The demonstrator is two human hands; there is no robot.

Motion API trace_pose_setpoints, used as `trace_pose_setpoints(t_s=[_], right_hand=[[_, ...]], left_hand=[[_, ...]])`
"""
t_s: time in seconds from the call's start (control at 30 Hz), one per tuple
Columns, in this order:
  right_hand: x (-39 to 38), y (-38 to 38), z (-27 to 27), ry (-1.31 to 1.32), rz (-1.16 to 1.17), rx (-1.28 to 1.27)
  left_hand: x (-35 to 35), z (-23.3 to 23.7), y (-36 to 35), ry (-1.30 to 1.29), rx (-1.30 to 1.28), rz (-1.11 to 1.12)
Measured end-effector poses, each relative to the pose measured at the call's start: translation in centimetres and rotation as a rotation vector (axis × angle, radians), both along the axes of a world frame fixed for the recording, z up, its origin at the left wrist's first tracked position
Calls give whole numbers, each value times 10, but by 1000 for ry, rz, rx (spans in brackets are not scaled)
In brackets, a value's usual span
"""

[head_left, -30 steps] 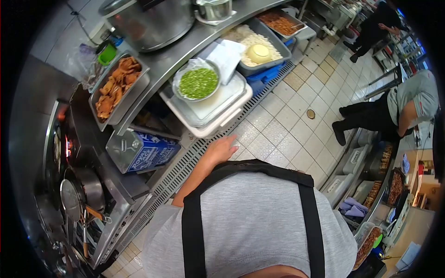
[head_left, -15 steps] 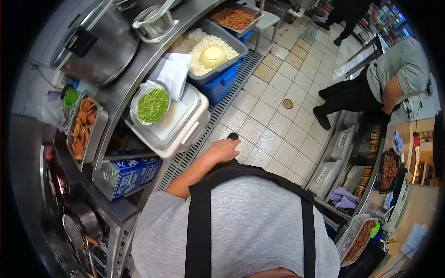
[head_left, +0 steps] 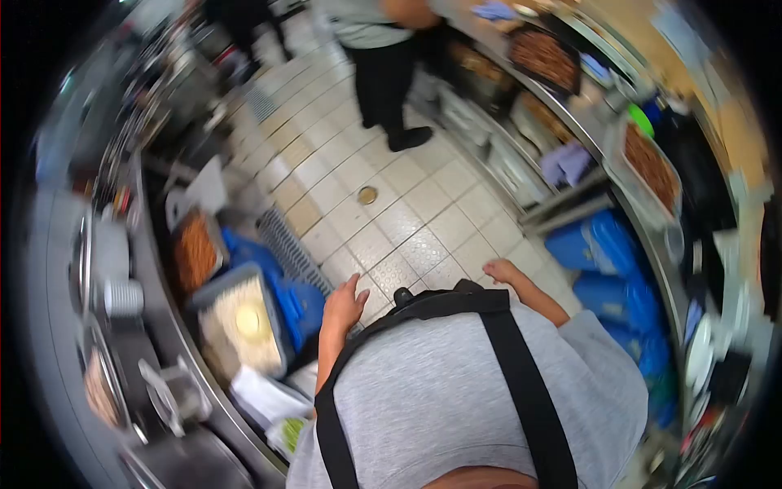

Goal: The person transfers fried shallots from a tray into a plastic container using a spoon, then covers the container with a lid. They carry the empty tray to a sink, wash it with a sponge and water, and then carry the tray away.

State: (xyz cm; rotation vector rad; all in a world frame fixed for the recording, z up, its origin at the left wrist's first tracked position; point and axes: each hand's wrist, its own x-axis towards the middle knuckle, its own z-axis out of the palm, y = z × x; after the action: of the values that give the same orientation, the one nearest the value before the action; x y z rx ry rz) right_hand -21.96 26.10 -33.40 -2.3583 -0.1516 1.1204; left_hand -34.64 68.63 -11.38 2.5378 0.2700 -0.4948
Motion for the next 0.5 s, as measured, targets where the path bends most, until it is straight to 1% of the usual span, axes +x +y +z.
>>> trace_pose_setpoints(t_s=[0.03, 0.1, 0.2, 0.23, 0.3, 0.37, 0.4, 0.5], right_hand=[[-8, 7, 14, -23, -81, 68], [-24, 12, 30, -85, -209, 195], [-47, -3, 37, 19, -271, 108], [-57, -16, 28, -92, -234, 82], [-81, -51, -13, -306, -144, 22], [-91, -73, 4, -138, -289, -22], [-94, -85, 13, -50, -353, -43], [-89, -119, 12, 53, -405, -59]], left_hand=[[13, -7, 4, 30, 6, -40], [38, -14, 2, 79, 3, -192], [81, -21, -12, 111, 1, -390], [94, -22, -21, 113, 1, -452], [124, -17, -45, 63, 3, -536], [154, -15, -73, 13, 13, -620], [169, -25, -86, -47, -5, -662], [210, -12, -139, -42, 24, -730]])
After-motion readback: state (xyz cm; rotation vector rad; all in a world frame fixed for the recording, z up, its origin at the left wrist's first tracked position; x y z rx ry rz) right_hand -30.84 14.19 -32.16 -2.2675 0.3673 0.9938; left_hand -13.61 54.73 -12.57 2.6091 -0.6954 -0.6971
